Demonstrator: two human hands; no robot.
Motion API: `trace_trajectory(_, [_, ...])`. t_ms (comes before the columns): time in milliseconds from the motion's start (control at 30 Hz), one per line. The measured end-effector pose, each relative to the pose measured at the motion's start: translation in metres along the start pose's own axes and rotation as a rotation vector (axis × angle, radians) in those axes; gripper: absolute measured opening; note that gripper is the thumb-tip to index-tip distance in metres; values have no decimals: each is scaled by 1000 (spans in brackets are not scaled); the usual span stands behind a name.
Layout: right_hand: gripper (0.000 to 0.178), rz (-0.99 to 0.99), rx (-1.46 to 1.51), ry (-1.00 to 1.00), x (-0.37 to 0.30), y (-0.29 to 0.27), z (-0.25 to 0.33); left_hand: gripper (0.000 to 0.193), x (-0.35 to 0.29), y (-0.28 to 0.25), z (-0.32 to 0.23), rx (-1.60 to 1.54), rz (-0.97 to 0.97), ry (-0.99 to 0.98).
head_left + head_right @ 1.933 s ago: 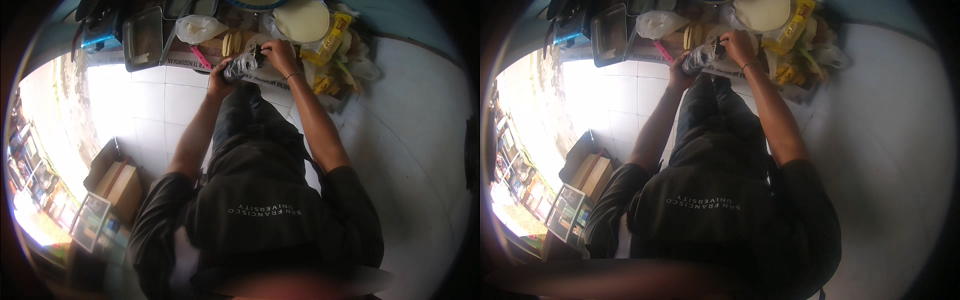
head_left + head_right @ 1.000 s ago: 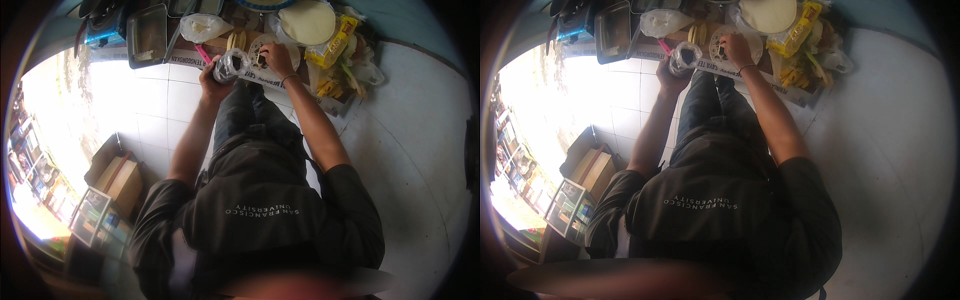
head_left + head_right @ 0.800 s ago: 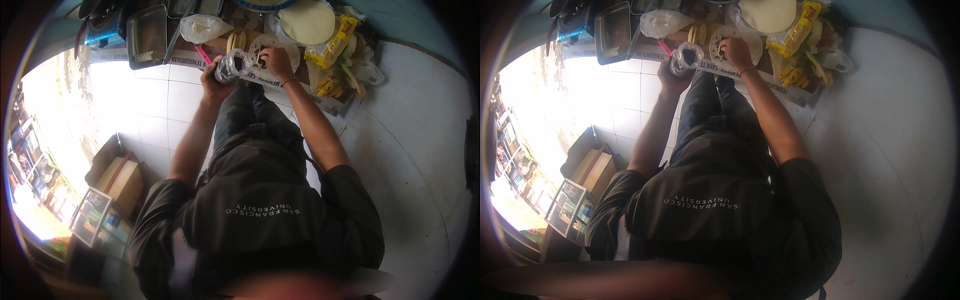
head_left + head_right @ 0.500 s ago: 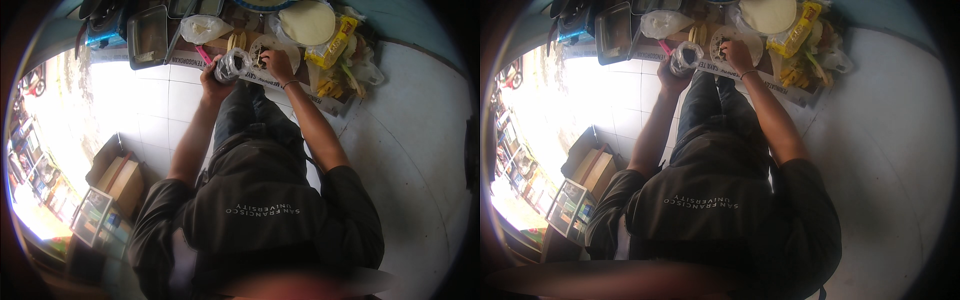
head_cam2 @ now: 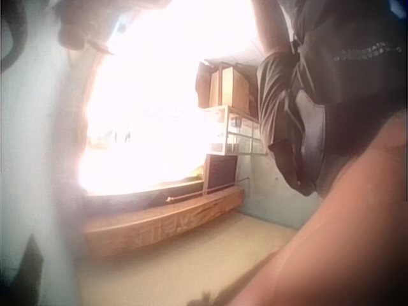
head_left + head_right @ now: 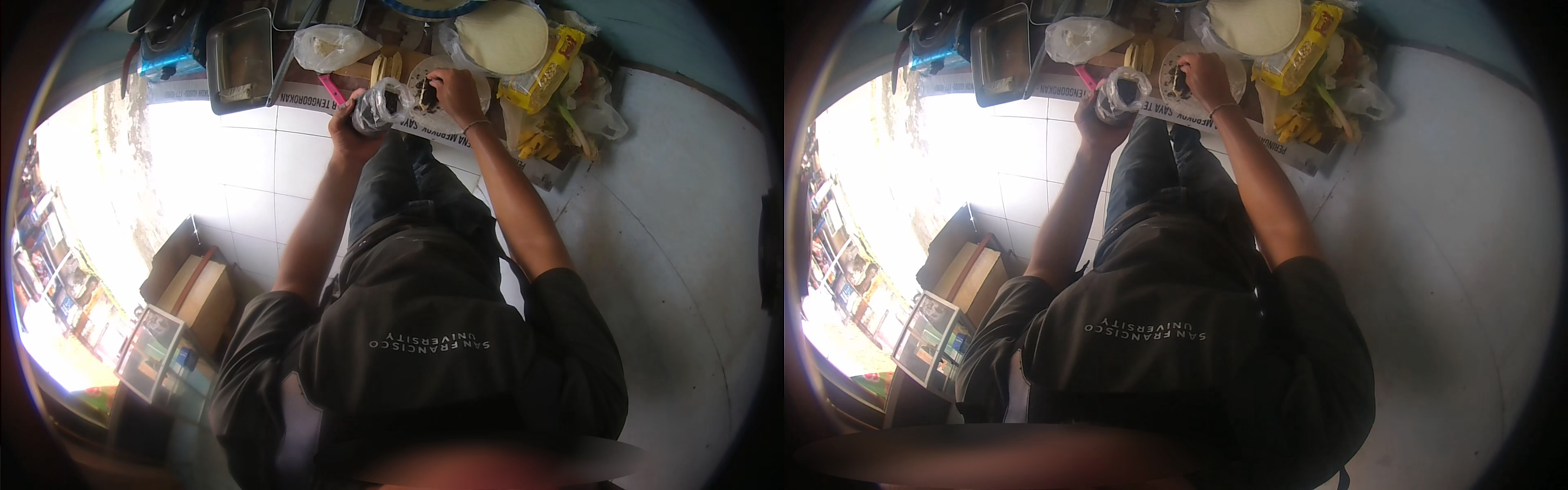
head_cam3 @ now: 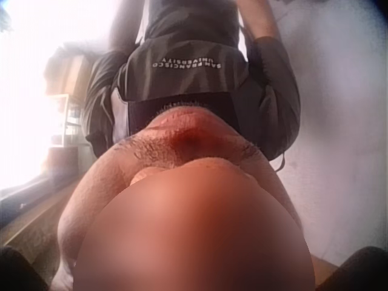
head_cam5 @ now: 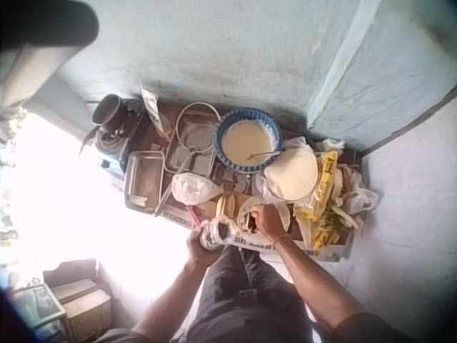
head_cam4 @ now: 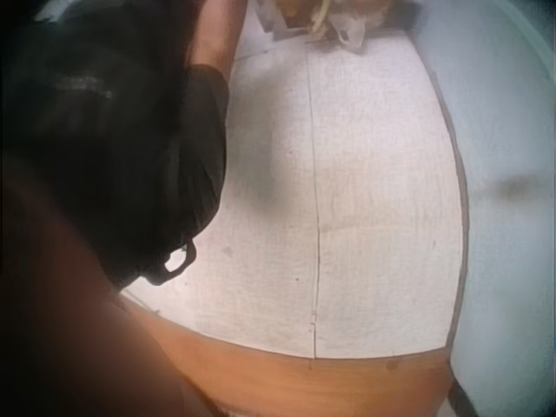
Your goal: The person places sliced bananas onto a flatbread, adds a dark filling from a small container, then folds the flatbread over the filling to enclose it. The person handles the flatbread and filling by hand on a wooden board.
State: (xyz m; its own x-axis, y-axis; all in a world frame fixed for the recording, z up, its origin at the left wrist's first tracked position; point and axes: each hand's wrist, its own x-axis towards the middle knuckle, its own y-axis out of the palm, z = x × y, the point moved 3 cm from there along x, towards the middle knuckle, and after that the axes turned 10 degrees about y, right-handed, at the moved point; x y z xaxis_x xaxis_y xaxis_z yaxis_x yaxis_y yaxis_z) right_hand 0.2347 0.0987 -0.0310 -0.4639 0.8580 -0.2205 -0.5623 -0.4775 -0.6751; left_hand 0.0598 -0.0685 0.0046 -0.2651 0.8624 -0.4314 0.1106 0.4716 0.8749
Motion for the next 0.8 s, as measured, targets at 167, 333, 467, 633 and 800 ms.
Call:
trace_trajectory(167, [14, 45, 45, 0, -5, 0, 3, 40, 3, 0, 1, 10, 3, -7])
trace_trajectory(333, [14, 116, 50, 54, -20, 3, 3, 41, 4, -1, 4, 20, 0, -10])
trace_trajectory(467, [14, 131, 24, 40, -27, 6, 3, 41, 4, -3, 7, 61, -58, 3])
trace_trajectory(633, [12, 117, 4, 32, -32, 8, -2, 42, 6, -3, 7, 58, -21, -7])
trace_trajectory(800, [15, 99, 98, 99, -30, 5, -5, 42, 6, -2, 7, 56, -5, -14])
